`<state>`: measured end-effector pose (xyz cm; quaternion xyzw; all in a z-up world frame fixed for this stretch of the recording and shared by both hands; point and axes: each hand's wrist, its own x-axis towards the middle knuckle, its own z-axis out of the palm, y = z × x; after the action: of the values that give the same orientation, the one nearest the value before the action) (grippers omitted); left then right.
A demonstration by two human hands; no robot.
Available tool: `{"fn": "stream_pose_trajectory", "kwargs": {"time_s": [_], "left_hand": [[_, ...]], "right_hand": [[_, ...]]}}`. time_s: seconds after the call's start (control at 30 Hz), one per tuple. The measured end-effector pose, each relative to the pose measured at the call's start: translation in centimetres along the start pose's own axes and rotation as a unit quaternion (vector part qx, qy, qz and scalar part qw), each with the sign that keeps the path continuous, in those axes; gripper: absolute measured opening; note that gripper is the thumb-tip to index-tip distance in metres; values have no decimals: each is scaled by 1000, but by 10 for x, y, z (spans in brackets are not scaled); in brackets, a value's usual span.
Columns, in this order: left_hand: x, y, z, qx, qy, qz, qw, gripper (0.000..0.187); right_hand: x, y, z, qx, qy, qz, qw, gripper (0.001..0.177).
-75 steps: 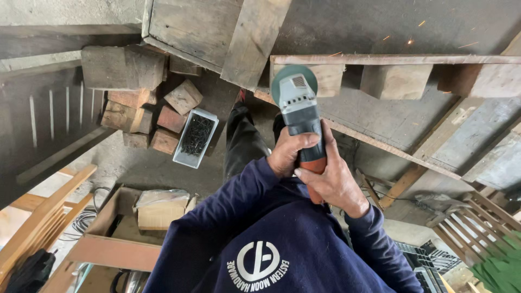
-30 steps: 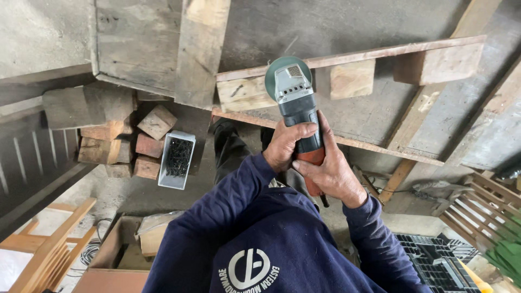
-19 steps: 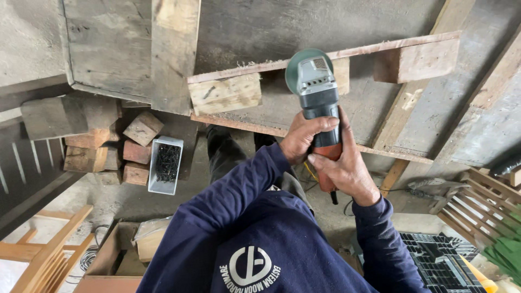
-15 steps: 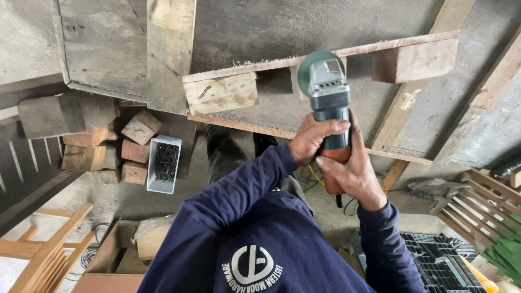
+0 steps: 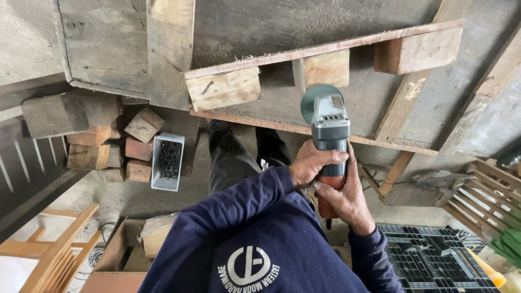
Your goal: The person uses an angle grinder to grind the surface of a wooden plank resting on a workbench. They hold the plank with their left hand while operating the tool with their right hand, moving it back and forth along the wood's length.
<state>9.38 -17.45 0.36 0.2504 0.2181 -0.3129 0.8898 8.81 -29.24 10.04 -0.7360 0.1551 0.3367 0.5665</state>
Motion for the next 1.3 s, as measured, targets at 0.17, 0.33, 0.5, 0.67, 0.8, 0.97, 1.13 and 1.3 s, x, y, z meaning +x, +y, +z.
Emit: {"fn": "stream_pose_trajectory", "kwargs": {"time_s": [0.17,0.33,0.5,0.67,0.8,0.97,1.13,1.3], "left_hand": [[-28,6,-5,2,24,1,1000,38],[-55,17,-42,-8,60,65,996,39],[-71,29,-68,-61,88,73,992,37],[-97,44,-82,-63,126,91,986,37],[-118,54,-99,-66,158,114,979,36],[-137,62,-117,-82,155,141,974,35],[-132,52,-121,-83,109,149,979,37],[-102,34,-110,-69,49,110,990,41]], "right_hand": [[-12,0,20,4,-19,-4,1000,112],[2,-4,52,-54,-86,-7,995,113],[17,-14,82,-140,-110,51,983,114],[17,-12,107,-84,-167,-3,982,112],[24,-11,129,-62,-207,-14,976,112],[30,-14,152,-131,-219,-17,967,114],[23,-16,150,-194,-176,5,965,116],[11,-11,131,-177,-111,8,978,115]]}}
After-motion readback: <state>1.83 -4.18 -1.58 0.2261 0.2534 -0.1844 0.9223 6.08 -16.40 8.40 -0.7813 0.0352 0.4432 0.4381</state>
